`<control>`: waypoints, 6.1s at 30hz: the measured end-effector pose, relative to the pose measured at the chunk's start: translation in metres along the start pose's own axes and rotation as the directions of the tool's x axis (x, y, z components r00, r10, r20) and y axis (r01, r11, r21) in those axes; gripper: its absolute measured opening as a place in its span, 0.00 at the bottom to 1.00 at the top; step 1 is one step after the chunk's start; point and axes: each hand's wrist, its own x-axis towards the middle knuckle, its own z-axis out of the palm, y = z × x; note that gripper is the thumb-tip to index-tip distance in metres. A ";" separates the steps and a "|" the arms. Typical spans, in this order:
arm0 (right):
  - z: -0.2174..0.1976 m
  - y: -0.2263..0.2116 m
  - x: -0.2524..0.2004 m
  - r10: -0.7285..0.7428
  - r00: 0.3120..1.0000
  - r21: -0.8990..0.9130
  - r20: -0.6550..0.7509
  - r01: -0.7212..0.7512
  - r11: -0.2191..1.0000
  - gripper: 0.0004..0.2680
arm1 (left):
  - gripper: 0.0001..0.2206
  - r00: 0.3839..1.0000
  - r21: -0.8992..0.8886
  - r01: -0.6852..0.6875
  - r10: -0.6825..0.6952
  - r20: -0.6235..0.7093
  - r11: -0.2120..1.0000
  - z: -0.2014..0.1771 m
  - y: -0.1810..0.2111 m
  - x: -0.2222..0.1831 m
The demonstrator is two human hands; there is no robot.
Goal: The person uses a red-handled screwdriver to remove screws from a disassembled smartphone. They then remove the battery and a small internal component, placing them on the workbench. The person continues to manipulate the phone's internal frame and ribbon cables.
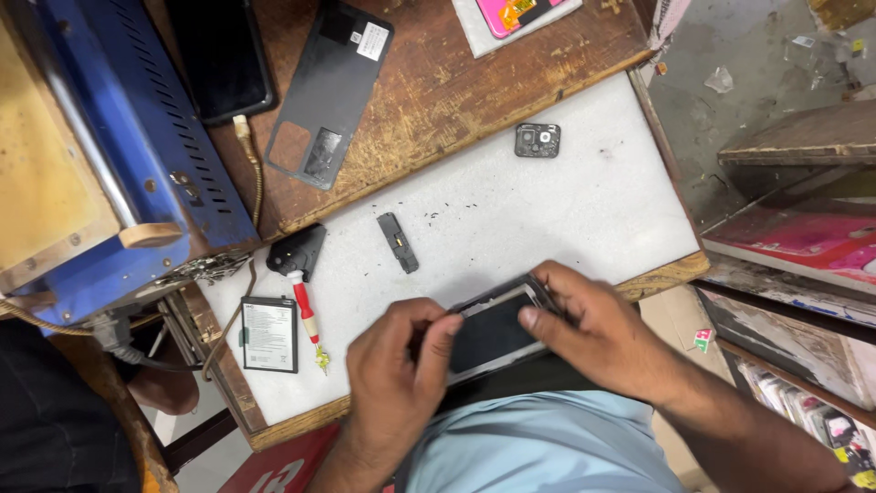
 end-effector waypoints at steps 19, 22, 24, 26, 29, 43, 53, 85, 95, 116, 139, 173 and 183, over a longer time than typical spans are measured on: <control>0.024 0.003 0.019 -0.004 0.986 0.461 -0.164 0.080 0.884 0.18 | 0.07 0.955 -0.092 -0.189 0.162 -0.247 0.978 -0.018 -0.035 -0.024; 0.035 0.007 0.006 0.085 0.988 0.624 -0.127 0.013 0.781 0.22 | 0.04 0.978 -0.203 0.054 -0.093 -0.189 0.978 -0.025 -0.033 -0.034; 0.043 0.014 -0.002 0.080 0.992 0.673 -0.097 0.006 0.740 0.22 | 0.04 0.977 -0.439 0.159 -0.205 -0.059 0.884 -0.022 -0.033 -0.037; 0.052 0.025 -0.004 0.044 0.996 0.681 -0.081 0.024 0.732 0.22 | 0.05 0.953 -0.580 0.284 -0.294 0.080 0.764 -0.015 -0.031 -0.040; 0.053 0.032 -0.002 0.095 0.995 0.327 -0.008 -0.087 0.941 0.23 | 0.07 0.940 -0.572 0.333 -0.311 0.141 0.749 -0.014 -0.028 -0.029; 0.040 0.005 0.056 -0.046 0.995 0.287 -0.090 0.071 0.955 0.14 | 0.05 0.993 -0.101 -0.062 0.051 -0.109 0.993 -0.021 -0.022 0.022; 0.042 0.014 0.056 -0.088 0.991 0.227 -0.103 0.110 0.968 0.15 | 0.06 0.951 0.027 -0.153 0.155 -0.266 0.988 0.002 -0.008 0.035; 0.026 0.042 0.052 -0.247 0.964 -0.254 -0.103 0.214 0.943 0.15 | 0.09 0.903 0.106 -0.429 0.430 0.018 0.897 0.024 0.006 0.029; 0.017 0.012 0.045 -0.076 0.997 0.227 -0.015 0.077 0.971 0.14 | 0.09 1.000 0.026 -0.021 0.021 0.009 0.999 -0.030 -0.025 -0.005; 0.032 0.039 0.020 -0.095 0.995 0.198 0.038 0.086 0.976 0.15 | 0.06 0.984 -0.086 -0.156 0.162 0.069 0.984 0.021 0.002 0.015; 0.032 0.041 0.020 -0.102 0.995 0.056 0.006 0.101 0.993 0.13 | 0.05 0.998 -0.143 0.058 -0.055 0.026 0.988 0.023 -0.009 0.018; 0.039 0.053 0.016 -0.099 0.993 0.132 -0.060 0.106 0.986 0.16 | 0.04 0.949 0.131 0.109 -0.064 -0.308 0.985 -0.010 -0.057 0.010; 0.018 0.081 0.007 -0.116 0.984 0.302 -0.134 0.152 0.941 0.11 | 0.04 0.956 -0.126 -0.256 0.231 -0.182 0.958 0.018 0.005 -0.016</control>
